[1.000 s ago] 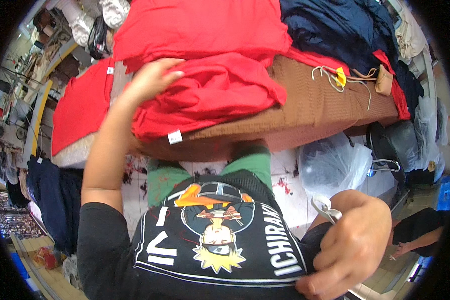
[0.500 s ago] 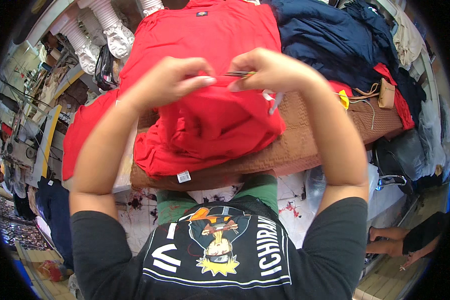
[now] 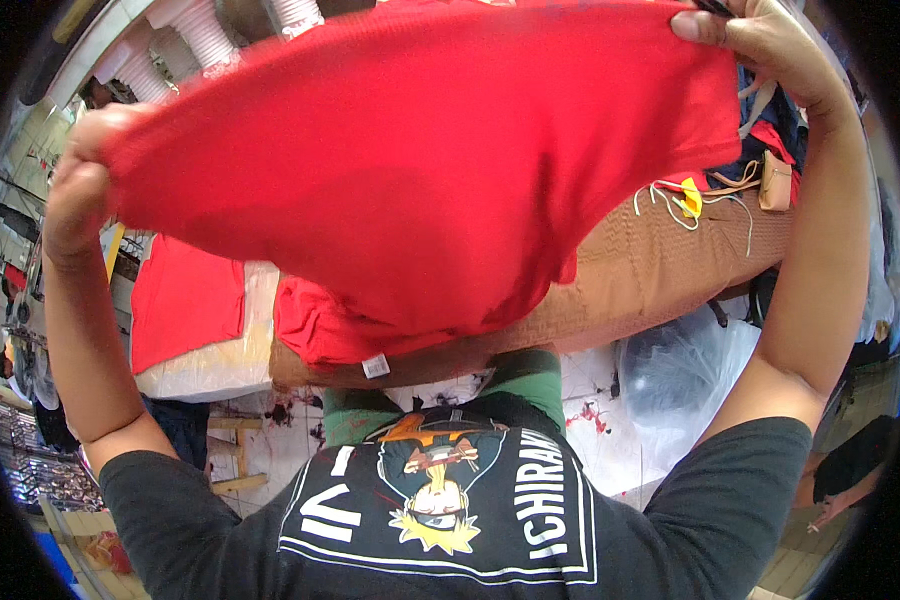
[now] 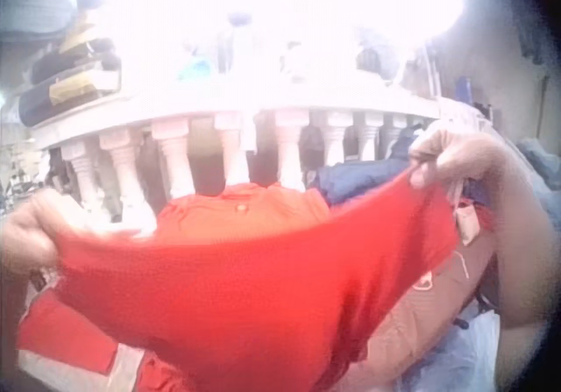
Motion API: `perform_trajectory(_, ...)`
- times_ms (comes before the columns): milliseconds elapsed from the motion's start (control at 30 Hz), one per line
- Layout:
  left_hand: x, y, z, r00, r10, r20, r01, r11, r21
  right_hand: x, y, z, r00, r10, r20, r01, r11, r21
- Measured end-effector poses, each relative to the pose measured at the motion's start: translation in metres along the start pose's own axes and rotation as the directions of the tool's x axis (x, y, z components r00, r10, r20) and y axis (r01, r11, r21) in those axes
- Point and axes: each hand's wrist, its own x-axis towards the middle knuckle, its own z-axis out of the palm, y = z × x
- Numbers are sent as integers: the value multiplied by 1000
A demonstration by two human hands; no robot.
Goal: The person trims excess threads from red shirts using a small pair of nippers. They inspect the collar and labels, clip the threads, and stack the finished garments.
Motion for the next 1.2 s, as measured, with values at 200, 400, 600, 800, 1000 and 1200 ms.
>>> perform_trajectory(200,34,6,7,801,-550,235,200,616,761,13,6,2,999,-36,31,45,937,-348)
perform_trajectory(400,36,-33,32,936,-123,-330,307,-174,936,52,-24,58,985,-161,-60,118,885,-450)
perform_trajectory(600,-25,-69,151,868,-278,-412,442,52,896,-61,-12,168,964,-97,-249,-47,856,-514)
perform_trajectory(800,-99,-87,243,691,-707,-151,569,404,716,-146,-27,265,959,279,38,-254,915,-315)
perform_trajectory(1000,-110,-80,226,799,-563,213,394,756,522,-160,-18,268,943,179,280,-215,971,104)
perform_trajectory(1200,-60,-86,229,955,-294,-24,286,905,314,-128,-35,280,995,-29,96,9,979,205)
